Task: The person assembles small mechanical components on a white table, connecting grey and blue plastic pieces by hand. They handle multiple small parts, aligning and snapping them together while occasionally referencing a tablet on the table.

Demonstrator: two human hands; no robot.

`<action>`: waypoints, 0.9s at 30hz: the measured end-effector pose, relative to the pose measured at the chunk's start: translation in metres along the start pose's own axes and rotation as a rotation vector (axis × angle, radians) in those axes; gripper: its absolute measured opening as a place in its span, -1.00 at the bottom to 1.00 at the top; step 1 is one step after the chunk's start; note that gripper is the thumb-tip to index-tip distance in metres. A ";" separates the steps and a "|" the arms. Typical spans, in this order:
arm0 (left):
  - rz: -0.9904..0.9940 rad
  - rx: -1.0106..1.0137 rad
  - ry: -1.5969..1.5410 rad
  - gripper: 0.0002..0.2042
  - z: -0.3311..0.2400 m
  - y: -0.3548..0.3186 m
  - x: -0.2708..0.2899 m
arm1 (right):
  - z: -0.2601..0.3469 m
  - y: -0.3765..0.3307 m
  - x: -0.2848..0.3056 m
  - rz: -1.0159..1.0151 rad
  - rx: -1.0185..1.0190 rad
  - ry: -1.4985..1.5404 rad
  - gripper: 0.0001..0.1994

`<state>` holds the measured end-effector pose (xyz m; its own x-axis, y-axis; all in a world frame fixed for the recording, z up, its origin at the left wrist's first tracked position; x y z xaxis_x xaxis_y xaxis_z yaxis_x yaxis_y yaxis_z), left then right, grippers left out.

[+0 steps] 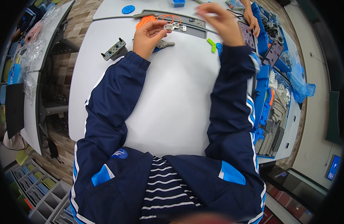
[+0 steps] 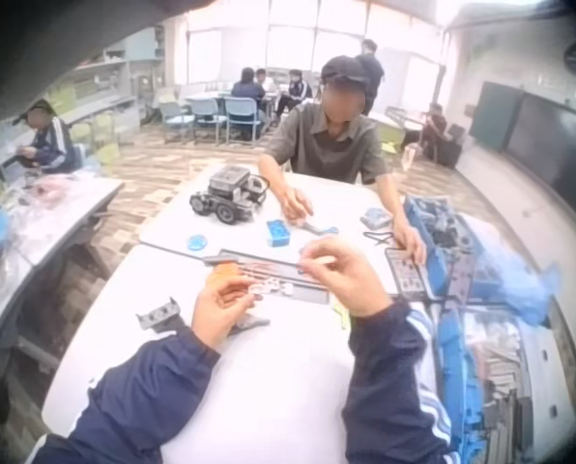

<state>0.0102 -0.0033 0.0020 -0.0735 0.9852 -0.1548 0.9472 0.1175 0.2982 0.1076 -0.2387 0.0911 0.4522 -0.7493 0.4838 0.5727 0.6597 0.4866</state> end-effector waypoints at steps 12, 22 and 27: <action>0.023 0.002 -0.024 -0.68 -0.003 0.000 0.006 | -0.029 0.006 -0.100 -0.067 -0.334 0.417 -0.76; 0.035 -0.065 0.004 -0.68 -0.002 -0.001 0.003 | -0.032 0.003 -0.090 -0.005 -0.382 0.528 -0.71; 0.042 -0.089 0.019 -0.67 -0.002 -0.001 0.003 | -0.034 0.002 -0.088 0.015 -0.387 0.507 -0.71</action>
<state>0.0081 -0.0002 0.0034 -0.0410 0.9916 -0.1225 0.9182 0.0857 0.3868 0.0924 -0.1736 0.0244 0.6756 -0.7363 0.0377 0.7262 0.6734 0.1387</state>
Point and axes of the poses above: each hand's wrist, its own y-axis towards the middle knuckle, its own x-axis out of the back of the hand, z = x × y, the point moved 1 cm from there along y, towards the middle knuckle, and after that the axes turned 1 degree about z, right-handed, at the moved point
